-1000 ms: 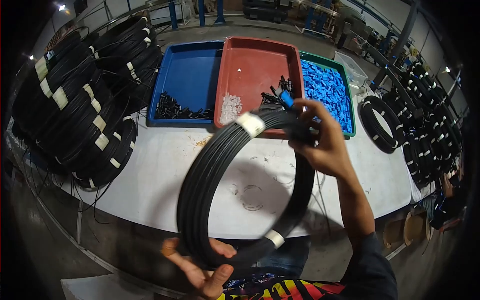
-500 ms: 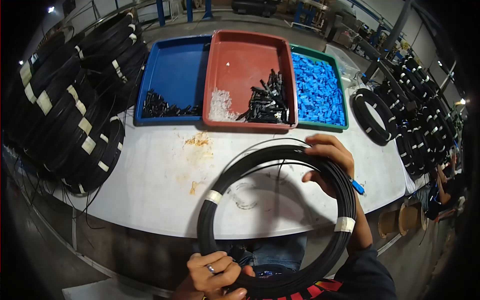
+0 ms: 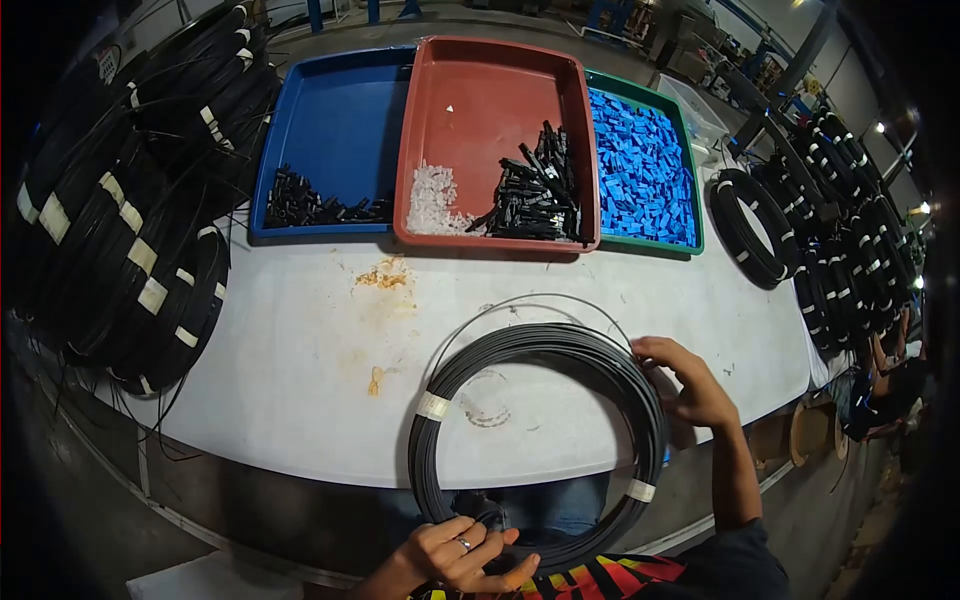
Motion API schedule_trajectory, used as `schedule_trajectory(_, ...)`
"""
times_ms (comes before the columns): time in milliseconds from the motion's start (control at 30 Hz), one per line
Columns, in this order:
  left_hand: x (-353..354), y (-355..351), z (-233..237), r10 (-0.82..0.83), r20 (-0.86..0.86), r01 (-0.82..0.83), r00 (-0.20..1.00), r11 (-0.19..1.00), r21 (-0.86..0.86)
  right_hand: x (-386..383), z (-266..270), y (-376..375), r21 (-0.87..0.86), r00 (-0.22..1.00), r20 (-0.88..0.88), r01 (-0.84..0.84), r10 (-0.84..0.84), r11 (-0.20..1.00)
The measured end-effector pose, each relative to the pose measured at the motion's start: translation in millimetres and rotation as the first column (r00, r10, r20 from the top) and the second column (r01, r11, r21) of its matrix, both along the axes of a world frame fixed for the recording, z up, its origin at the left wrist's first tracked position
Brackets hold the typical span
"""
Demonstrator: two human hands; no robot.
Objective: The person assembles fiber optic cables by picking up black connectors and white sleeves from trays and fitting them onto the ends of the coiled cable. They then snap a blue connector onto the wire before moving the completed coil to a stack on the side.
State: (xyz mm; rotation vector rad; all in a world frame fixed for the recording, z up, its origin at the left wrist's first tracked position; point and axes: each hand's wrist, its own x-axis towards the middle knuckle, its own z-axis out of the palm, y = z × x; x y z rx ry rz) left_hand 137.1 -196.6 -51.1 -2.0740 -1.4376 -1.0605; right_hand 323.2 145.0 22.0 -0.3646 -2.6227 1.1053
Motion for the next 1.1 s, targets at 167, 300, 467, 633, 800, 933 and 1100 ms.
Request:
schedule_trajectory(167,-2,2,-3,-0.008,-0.057,0.005,0.998,0.999,-0.046,2,24,20,-0.011,0.970,0.242,0.038,-0.034,0.999)
schedule_trajectory(300,-1,6,-1,-0.015,-0.044,0.014,0.999,1.000,-0.010,-22,19,30,-0.006,0.978,0.119,0.172,-0.170,0.985)
schedule_trajectory(467,3,-1,9,0.057,-0.054,-0.064,0.997,0.986,-0.154,-81,-4,26,-0.121,0.958,0.207,0.228,-0.200,0.966)
schedule_trajectory(633,6,-1,8,0.080,-0.026,-0.083,0.996,0.986,-0.143,-139,10,17,-0.408,0.980,0.183,0.152,-0.083,0.900)
schedule_trajectory(800,4,-4,9,0.075,-0.008,-0.076,0.997,0.981,-0.181,-174,66,7,-0.312,0.988,0.008,0.150,-0.155,0.938)
schedule_trajectory(933,-1,-8,14,0.023,-0.013,-0.025,1.000,0.953,-0.301,-175,75,27,-0.111,0.995,0.003,-0.099,0.100,0.989)
schedule_trajectory(1100,-2,-7,32,-0.035,0.146,0.092,0.989,0.911,-0.401,-148,93,15,-0.210,0.952,0.304,0.036,0.031,0.977)
